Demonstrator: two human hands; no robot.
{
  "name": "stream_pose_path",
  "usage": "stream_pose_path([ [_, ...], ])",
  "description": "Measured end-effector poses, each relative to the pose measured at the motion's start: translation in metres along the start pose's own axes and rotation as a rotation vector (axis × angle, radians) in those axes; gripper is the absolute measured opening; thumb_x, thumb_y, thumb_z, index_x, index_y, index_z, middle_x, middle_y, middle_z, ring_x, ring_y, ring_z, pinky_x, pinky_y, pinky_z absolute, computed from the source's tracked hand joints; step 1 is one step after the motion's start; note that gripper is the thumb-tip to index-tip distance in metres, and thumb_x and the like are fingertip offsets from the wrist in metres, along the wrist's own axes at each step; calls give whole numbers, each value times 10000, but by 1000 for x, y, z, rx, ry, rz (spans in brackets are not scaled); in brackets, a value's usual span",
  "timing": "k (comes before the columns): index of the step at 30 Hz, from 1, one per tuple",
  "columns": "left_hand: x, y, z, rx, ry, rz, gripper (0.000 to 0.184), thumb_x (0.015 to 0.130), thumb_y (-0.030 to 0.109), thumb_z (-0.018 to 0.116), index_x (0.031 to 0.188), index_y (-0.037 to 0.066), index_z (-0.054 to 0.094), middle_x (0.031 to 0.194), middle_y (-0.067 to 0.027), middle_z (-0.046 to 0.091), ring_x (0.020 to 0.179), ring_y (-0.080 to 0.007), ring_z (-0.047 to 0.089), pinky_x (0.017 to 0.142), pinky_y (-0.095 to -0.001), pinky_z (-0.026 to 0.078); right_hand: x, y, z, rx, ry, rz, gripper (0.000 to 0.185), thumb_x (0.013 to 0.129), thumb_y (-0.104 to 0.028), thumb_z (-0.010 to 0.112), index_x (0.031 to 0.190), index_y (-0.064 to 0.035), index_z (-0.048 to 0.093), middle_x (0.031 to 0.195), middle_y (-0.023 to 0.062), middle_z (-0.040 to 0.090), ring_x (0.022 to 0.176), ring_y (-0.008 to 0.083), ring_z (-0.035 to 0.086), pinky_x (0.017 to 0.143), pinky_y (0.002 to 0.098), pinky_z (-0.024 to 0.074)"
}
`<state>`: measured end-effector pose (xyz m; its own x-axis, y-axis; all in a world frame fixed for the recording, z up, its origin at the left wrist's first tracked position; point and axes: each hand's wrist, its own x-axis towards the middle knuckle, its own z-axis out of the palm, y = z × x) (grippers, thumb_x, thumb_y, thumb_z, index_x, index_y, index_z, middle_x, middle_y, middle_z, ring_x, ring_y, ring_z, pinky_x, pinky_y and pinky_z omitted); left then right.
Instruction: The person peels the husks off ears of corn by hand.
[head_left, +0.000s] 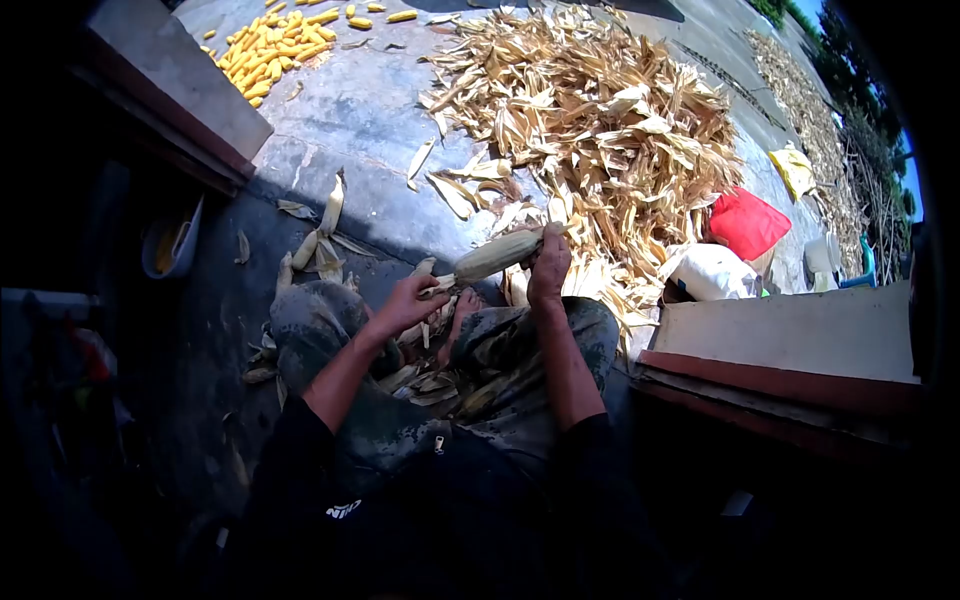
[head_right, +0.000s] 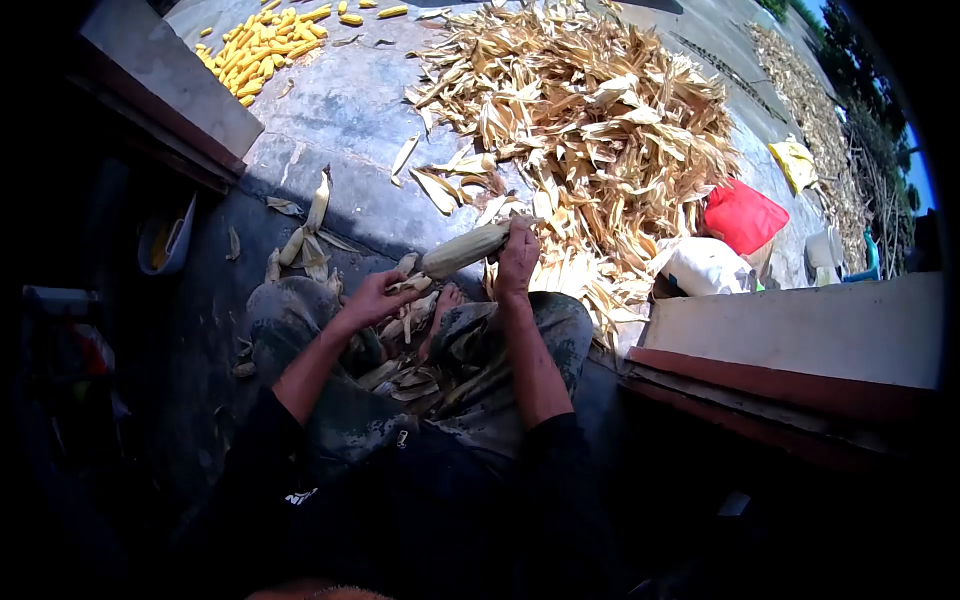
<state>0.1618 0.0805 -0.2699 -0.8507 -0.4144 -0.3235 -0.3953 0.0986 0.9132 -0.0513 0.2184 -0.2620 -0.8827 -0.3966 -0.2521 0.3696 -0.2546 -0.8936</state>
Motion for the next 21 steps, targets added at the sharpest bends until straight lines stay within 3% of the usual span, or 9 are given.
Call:
stream_pose_path([
  [3,36,-9,-21,-13,368,109,444,837,279,735,1156,-5,611,948,-106,666,822,-136,619,729,-288,510,5,-10,-23,-96,41,-106,368,1006,-360,449,820,-58,546,602,-5,478,473,87,419,424,256,342],
  [5,59,24,-44,692,893,387,624,791,308,764,1287,10,531,1207,-220,573,1108,-293,584,943,-387,469,0,-14,-28,-168,46,-171,370,1013,-354,443,807,-61,533,601,-3,479,476,85,420,431,258,350],
  [6,62,42,-50,686,909,386,624,791,308,764,1287,10,531,1207,-220,573,1108,-293,584,943,-387,469,-4,-17,-28,-235,28,-201,367,1017,-345,445,800,-60,520,604,-1,479,486,81,427,438,260,362],
  [9,56,98,-49,393,408,484,796,764,395,789,1378,23,445,1334,-209,489,1257,-343,472,1074,-404,366,-6,-4,-30,-261,-62,-166,360,1015,-331,464,816,-44,552,616,4,487,500,77,439,444,247,370],
  [11,54,87,-26,446,18,392,841,755,435,791,1395,28,427,1328,-219,512,1267,-312,472,1071,-387,369,-1,11,-32,-168,-166,-68,321,1013,-315,472,922,-32,594,616,-13,467,500,74,431,447,247,373],
  [13,54,66,0,127,-279,196,861,771,445,780,1412,14,399,1309,-207,533,1246,-265,493,1047,-368,386,-1,11,-19,27,-192,125,293,1009,-311,477,915,-53,577,600,-34,420,484,71,395,446,244,358],
  [15,57,45,14,81,-243,267,779,792,382,782,1362,-3,417,1172,-165,600,1061,-246,593,925,-375,480,13,14,-5,121,-207,303,283,997,-328,482,866,-82,530,609,-38,385,491,88,390,459,252,372],
  [17,56,51,5,-170,-249,-75,691,793,353,780,1283,-17,463,1116,-150,607,982,-198,612,831,-331,521,37,15,12,97,-313,403,298,997,-349,473,878,-81,526,662,-13,446,549,110,453,504,271,421],
  [21,66,38,-22,-244,-9,-225,613,799,316,771,1227,-21,490,1050,-122,609,899,-157,615,753,-297,529,152,58,16,-583,-586,277,457,984,-406,456,1189,-5,537,930,103,612,788,198,631,681,323,551],
])
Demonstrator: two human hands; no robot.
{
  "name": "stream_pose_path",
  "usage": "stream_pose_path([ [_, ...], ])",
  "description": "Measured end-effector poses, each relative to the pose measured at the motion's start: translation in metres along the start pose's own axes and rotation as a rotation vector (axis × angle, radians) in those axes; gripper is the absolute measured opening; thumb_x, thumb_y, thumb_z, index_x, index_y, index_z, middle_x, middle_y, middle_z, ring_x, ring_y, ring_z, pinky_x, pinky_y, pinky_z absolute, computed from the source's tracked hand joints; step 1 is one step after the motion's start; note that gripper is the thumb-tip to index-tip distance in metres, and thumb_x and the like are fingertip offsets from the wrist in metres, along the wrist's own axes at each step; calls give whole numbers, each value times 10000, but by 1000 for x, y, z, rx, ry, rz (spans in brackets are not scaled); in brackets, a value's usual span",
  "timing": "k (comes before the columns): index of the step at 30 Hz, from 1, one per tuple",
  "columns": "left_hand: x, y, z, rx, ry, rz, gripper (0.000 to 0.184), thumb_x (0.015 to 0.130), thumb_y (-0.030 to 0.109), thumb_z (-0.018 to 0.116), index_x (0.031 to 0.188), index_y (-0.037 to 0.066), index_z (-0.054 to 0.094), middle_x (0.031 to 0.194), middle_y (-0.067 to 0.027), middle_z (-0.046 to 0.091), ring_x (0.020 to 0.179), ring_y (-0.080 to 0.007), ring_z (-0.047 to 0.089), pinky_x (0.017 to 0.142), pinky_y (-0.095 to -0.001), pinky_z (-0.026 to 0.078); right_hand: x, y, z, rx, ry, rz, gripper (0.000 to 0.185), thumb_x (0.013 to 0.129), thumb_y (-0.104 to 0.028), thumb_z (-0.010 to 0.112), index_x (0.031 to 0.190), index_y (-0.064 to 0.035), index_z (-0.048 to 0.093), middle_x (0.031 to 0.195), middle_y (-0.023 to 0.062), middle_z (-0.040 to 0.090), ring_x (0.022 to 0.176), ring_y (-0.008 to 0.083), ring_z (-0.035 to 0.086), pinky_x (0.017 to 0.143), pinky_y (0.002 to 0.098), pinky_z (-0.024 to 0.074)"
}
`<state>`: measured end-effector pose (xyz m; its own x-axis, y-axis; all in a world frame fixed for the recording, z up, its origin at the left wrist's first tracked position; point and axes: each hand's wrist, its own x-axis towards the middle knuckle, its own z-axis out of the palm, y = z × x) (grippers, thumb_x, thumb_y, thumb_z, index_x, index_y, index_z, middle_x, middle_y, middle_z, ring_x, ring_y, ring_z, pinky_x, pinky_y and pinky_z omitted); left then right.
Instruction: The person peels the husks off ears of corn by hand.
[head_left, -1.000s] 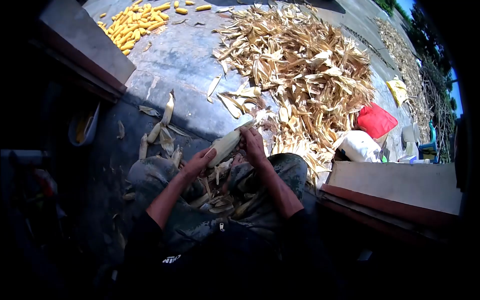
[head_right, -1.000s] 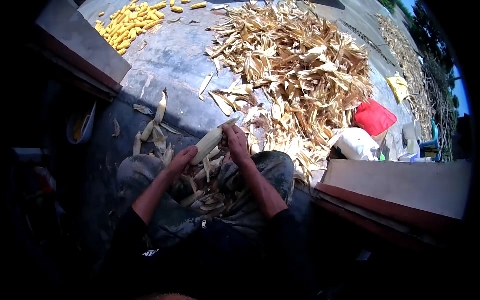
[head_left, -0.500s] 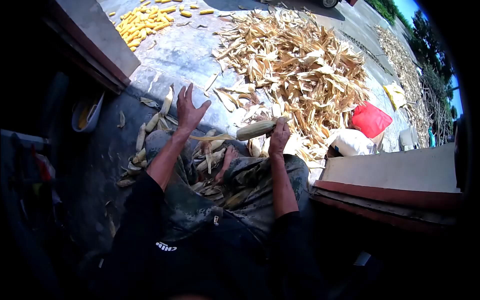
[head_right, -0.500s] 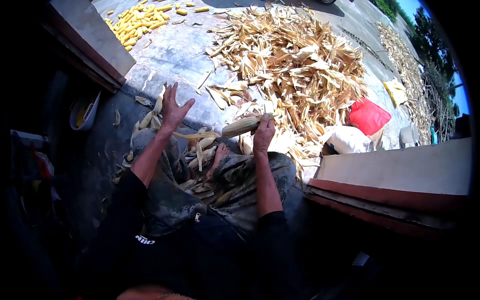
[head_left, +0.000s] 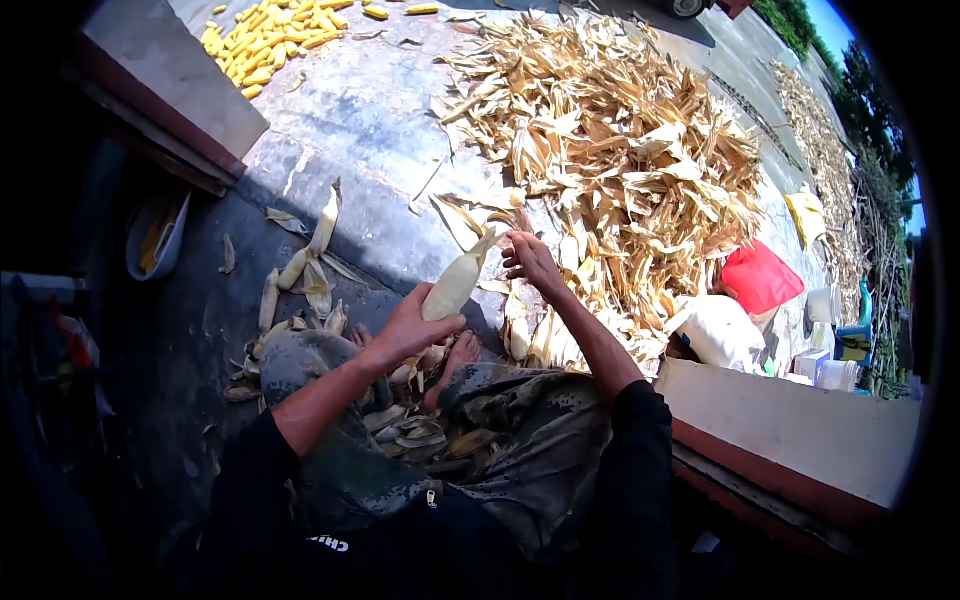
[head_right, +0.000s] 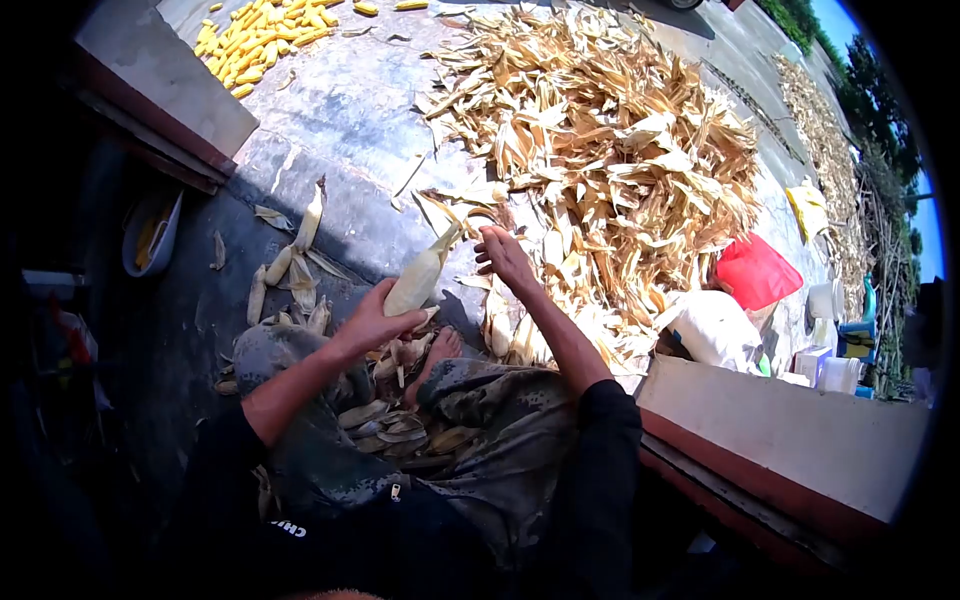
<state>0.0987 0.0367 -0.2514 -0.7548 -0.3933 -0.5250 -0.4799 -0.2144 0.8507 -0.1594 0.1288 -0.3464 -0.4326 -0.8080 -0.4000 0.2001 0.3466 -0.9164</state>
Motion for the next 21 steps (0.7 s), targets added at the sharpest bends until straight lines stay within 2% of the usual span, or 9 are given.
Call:
stream_pose_path([
  [2,-1,4,-17,-32,112,62,582,792,298,774,1193,-26,505,1004,-106,609,886,-156,608,760,-296,523,65,43,-38,-305,68,80,472,980,-369,444,1288,-15,500,998,162,636,898,272,639,819,381,529],
  [4,-1,5,-36,18,149,88,560,786,290,781,1164,-25,514,995,-98,606,885,-148,601,767,-290,514,135,108,-84,-868,214,-275,440,962,-313,447,1269,-9,529,1128,214,634,1029,353,619,922,397,488],
  [5,2,1,-46,26,168,58,557,787,288,782,1163,-24,514,999,-96,604,889,-145,596,771,-288,508,149,105,-89,-848,248,-115,430,945,-279,448,1265,-9,543,1228,236,593,1143,382,565,991,395,440],
  [9,9,19,-66,-126,179,-116,535,799,286,775,1154,-20,517,996,-87,599,891,-137,581,772,-287,490,198,117,-104,-894,327,1,459,931,-259,442,1303,1,509,1203,255,598,1141,397,562,985,433,443],
  [12,17,20,-79,-109,183,-113,512,810,285,769,1144,-14,523,975,-78,596,874,-132,576,754,-282,488,237,136,-119,-903,300,39,453,927,-257,437,1296,-1,497,1137,302,602,1068,440,578,938,474,455],
  [14,21,17,-90,-76,171,-127,494,814,277,767,1135,-10,525,976,-71,589,858,-126,570,748,-279,489,261,143,-122,-869,352,31,411,929,-282,434,1229,-16,520,1046,341,600,1014,482,572,896,505,452],
  [17,27,5,-106,-183,167,-190,493,813,249,771,1153,-6,523,1003,-67,585,897,-126,561,789,-282,478,295,152,-124,-947,369,102,407,933,-331,402,1090,6,569,1079,332,600,970,509,579,875,523,462],
  [18,28,5,-109,-181,170,-202,493,813,249,771,1153,-6,523,1003,-67,585,897,-126,561,789,-282,478,307,162,-125,-1188,355,38,349,937,-298,421,1021,-6,592,1029,286,634,892,446,636,792,494,509],
  [21,27,3,-114,-205,260,-243,504,813,242,770,1175,-4,520,1009,-60,587,907,-126,561,797,-281,476,340,179,-145,-1643,22,30,386,966,-310,378,966,-35,650,945,187,686,900,337,656,784,456,510],
])
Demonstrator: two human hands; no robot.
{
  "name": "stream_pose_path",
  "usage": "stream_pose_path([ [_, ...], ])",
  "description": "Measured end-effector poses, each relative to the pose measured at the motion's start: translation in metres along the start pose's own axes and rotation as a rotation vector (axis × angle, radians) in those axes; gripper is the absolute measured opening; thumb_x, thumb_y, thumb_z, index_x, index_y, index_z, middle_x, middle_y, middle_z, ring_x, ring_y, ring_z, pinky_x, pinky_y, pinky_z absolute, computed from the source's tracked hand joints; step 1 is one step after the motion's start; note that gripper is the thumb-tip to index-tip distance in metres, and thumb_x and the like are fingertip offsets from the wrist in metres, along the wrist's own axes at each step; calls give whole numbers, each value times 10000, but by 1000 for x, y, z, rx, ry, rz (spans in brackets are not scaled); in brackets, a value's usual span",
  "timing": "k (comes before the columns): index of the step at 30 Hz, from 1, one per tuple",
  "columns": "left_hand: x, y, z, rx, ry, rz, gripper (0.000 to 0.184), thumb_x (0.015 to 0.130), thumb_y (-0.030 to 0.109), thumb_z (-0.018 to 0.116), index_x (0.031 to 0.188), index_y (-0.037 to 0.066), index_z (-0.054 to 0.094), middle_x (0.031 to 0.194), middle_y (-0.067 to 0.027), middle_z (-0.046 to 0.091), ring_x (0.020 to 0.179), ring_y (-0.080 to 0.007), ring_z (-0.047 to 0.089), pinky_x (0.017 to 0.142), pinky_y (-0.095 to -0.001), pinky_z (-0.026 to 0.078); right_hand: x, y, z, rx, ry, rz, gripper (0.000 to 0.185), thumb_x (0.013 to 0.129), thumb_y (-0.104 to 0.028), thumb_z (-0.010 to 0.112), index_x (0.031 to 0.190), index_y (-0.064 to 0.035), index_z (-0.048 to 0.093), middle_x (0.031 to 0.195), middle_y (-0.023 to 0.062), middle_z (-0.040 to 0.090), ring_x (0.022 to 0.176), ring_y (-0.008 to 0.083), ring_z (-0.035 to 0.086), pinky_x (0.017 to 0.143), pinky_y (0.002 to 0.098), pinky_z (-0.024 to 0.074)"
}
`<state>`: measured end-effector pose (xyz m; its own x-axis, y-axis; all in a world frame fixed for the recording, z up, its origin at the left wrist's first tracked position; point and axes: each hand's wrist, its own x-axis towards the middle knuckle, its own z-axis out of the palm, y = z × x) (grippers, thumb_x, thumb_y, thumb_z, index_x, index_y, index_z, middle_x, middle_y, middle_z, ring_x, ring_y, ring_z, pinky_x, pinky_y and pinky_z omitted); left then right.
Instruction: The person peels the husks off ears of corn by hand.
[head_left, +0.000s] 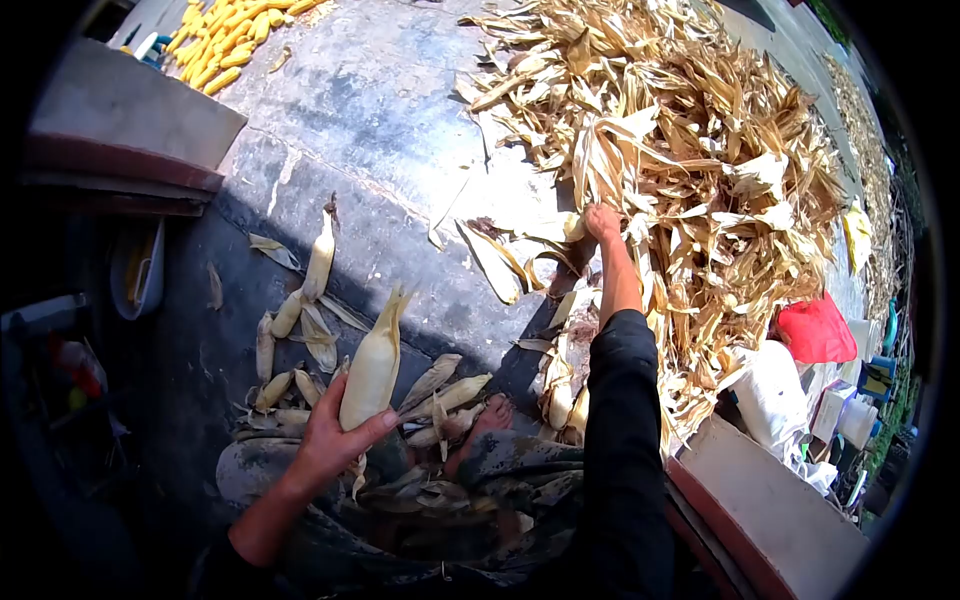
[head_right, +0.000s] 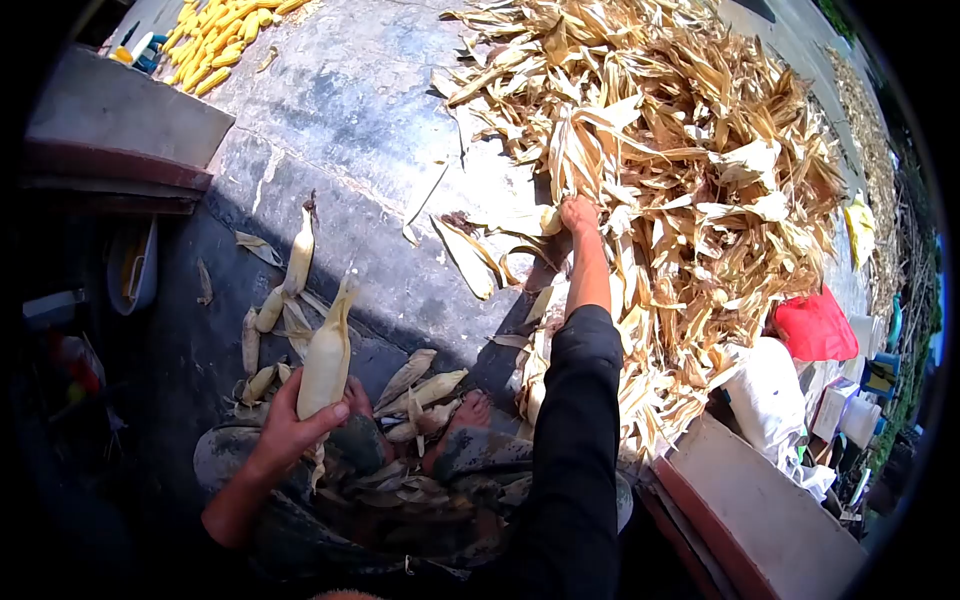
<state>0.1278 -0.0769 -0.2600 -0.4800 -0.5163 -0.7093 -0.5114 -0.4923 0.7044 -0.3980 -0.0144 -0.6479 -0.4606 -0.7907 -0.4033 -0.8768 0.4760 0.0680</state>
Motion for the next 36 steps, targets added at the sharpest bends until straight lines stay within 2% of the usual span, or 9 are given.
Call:
stream_pose_path([
  [3,2,-2,-2,-1,8,5,516,812,242,771,1189,-3,518,1007,-54,588,897,-126,563,785,-280,479,-1,10,8,-127,-19,-103,352,956,-284,402,973,-34,649,921,153,699,873,297,667,749,413,527],
  [6,1,-4,-3,8,-34,34,498,814,249,769,1167,-2,524,994,-53,591,872,-130,569,765,-284,480,-60,-1,9,676,372,465,273,899,-278,527,988,-38,620,895,158,699,844,260,676,705,369,527],
  [12,3,-11,4,88,-1,123,508,784,328,784,1082,-9,549,922,-82,613,819,-132,585,703,-288,486,-219,-20,-54,1272,217,359,248,843,-154,622,1029,-14,538,962,84,614,808,165,608,689,321,506],
  [14,0,-8,9,119,6,164,515,783,340,783,1077,-13,550,912,-90,621,794,-136,601,683,-282,496,-247,1,-28,982,484,122,535,824,-112,617,1321,-37,434,1041,139,587,768,188,625,712,314,537],
  [16,-4,-7,16,79,-6,164,513,791,340,778,1076,-20,549,887,-83,630,725,-128,618,635,-275,510,-306,-18,-109,1690,202,335,841,827,-78,596,1520,-70,119,1078,178,589,686,214,655,688,384,584],
  [20,-4,-7,34,99,-32,315,512,792,330,776,1073,-33,548,841,-76,634,684,-112,610,601,-274,505,-366,1,-131,1865,221,454,995,841,-92,679,1497,-85,-70,887,116,645,728,210,658,661,384,574],
  [24,-16,-1,46,108,-24,371,518,787,324,769,1076,-42,543,828,-81,637,647,-119,601,578,-283,498,-417,5,-152,1925,297,434,239,858,-145,699,1029,-17,593,919,85,651,774,186,669,659,308,565],
  [31,-38,-15,59,36,11,390,421,800,263,764,1041,-3,543,764,-33,608,619,-91,563,550,-254,452,-469,-49,-201,1842,353,447,233,884,-245,564,911,-15,597,769,107,643,640,201,662,548,293,536],
  [36,-40,-41,49,61,34,430,453,772,246,785,1046,-11,533,754,-44,613,590,-105,577,537,-264,478,-502,-134,-206,1629,26,192,355,902,-348,483,802,-16,560,643,74,556,485,151,505,465,279,410],
])
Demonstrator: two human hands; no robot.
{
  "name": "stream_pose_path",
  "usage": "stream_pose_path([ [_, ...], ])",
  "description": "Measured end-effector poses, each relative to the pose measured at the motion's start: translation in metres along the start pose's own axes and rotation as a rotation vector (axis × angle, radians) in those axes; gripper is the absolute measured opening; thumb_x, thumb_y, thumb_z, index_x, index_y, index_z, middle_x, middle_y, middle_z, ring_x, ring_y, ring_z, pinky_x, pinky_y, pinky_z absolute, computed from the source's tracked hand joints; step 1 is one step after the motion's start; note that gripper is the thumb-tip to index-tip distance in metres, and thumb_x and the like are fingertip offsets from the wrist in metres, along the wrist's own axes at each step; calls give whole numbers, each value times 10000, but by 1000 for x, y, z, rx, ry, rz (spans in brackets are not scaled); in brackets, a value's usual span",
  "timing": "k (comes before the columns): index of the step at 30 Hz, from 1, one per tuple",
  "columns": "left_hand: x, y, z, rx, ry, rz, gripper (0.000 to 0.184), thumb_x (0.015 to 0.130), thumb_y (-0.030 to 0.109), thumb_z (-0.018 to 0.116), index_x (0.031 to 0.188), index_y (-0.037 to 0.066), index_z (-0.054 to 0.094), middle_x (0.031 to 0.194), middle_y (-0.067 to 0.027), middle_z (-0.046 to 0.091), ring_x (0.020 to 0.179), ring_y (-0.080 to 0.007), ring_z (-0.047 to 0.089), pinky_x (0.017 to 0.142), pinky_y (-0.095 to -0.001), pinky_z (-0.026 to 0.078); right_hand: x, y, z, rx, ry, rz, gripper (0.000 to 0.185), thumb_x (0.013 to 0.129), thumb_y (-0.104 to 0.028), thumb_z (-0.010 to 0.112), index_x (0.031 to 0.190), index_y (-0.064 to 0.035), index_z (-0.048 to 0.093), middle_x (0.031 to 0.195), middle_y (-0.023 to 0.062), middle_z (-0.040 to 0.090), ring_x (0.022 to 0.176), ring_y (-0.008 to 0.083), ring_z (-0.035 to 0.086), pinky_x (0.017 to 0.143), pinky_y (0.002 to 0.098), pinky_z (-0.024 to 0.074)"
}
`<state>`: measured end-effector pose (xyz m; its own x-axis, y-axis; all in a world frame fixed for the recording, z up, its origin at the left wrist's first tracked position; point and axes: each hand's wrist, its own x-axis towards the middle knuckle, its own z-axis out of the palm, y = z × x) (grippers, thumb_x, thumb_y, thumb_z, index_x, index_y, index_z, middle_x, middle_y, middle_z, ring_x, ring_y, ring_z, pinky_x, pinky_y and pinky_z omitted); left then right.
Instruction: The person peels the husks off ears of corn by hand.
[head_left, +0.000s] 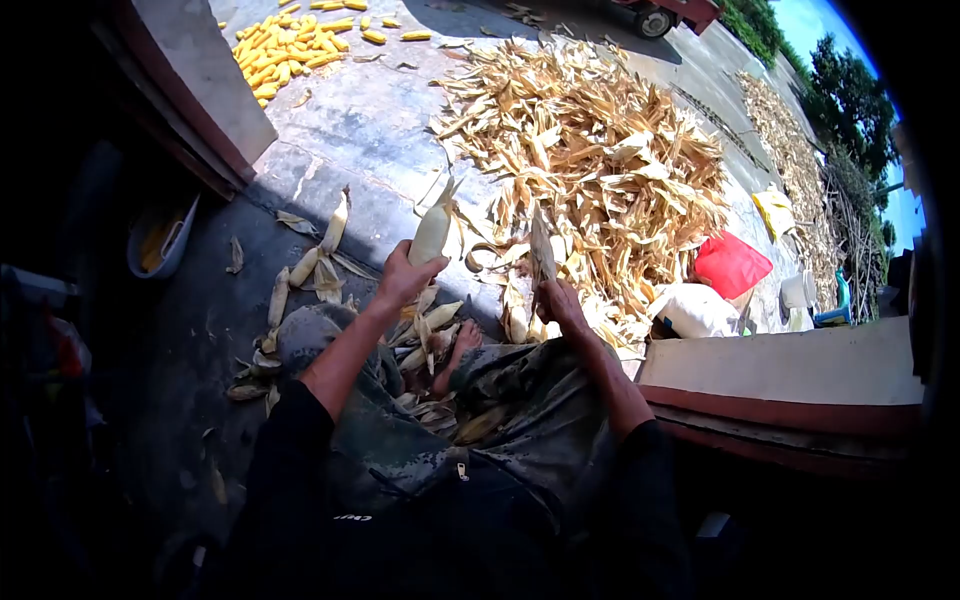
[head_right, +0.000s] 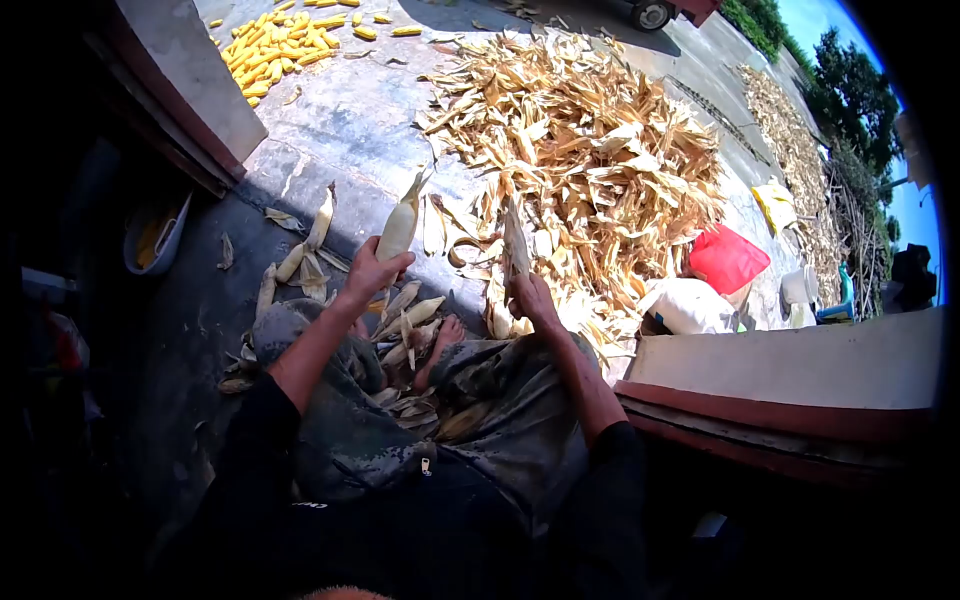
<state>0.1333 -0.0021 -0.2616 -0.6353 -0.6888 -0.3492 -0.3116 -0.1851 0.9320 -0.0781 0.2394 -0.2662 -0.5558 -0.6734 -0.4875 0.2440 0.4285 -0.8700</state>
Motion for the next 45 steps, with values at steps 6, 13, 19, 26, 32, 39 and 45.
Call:
stream_pose_path([
  [6,-10,-12,-19,-77,39,31,588,707,275,809,1097,-51,515,797,-92,644,590,-127,611,515,-291,510,-15,51,66,-176,-145,-29,424,906,-373,491,835,32,596,796,123,606,664,194,583,593,317,459],
  [13,-28,-4,-41,51,95,117,620,650,325,801,1076,-62,571,893,-134,653,764,-209,631,698,-341,524,-30,117,98,-1019,-642,-300,528,906,-403,629,1182,44,576,1019,133,661,939,204,638,794,346,508],
  [19,-17,-8,-41,89,112,143,548,679,297,790,1069,-32,588,937,-138,669,808,-205,651,726,-344,526,33,92,61,-20,-246,270,480,920,-290,632,1229,54,505,942,127,632,770,188,654,664,313,571],
  [26,-26,-16,-33,288,-65,178,499,690,233,825,1068,18,579,961,-107,664,874,-195,643,802,-338,508,175,55,17,-538,60,-100,394,885,-278,613,1138,23,581,954,174,659,795,255,671,725,370,555],
  [32,13,-75,-53,525,-151,-108,564,623,296,823,1074,53,586,1011,-184,673,954,-350,656,823,-413,517,281,48,-55,-786,343,-320,359,866,-250,559,1101,6,650,977,235,684,903,329,677,836,391,517],
  [39,165,-187,-12,861,-185,-195,646,557,271,852,1117,68,599,1025,-182,661,978,-343,641,835,-429,509,367,29,-114,-698,563,-361,349,884,-231,577,1090,40,655,1002,210,692,915,299,675,828,365,521],
  [45,211,-271,39,958,-206,-135,597,500,312,879,1016,141,634,1009,-151,608,1016,-365,561,837,-462,487,471,33,-149,-769,553,-384,334,888,-201,606,1149,7,627,1014,198,690,929,314,665,844,386,519],
])
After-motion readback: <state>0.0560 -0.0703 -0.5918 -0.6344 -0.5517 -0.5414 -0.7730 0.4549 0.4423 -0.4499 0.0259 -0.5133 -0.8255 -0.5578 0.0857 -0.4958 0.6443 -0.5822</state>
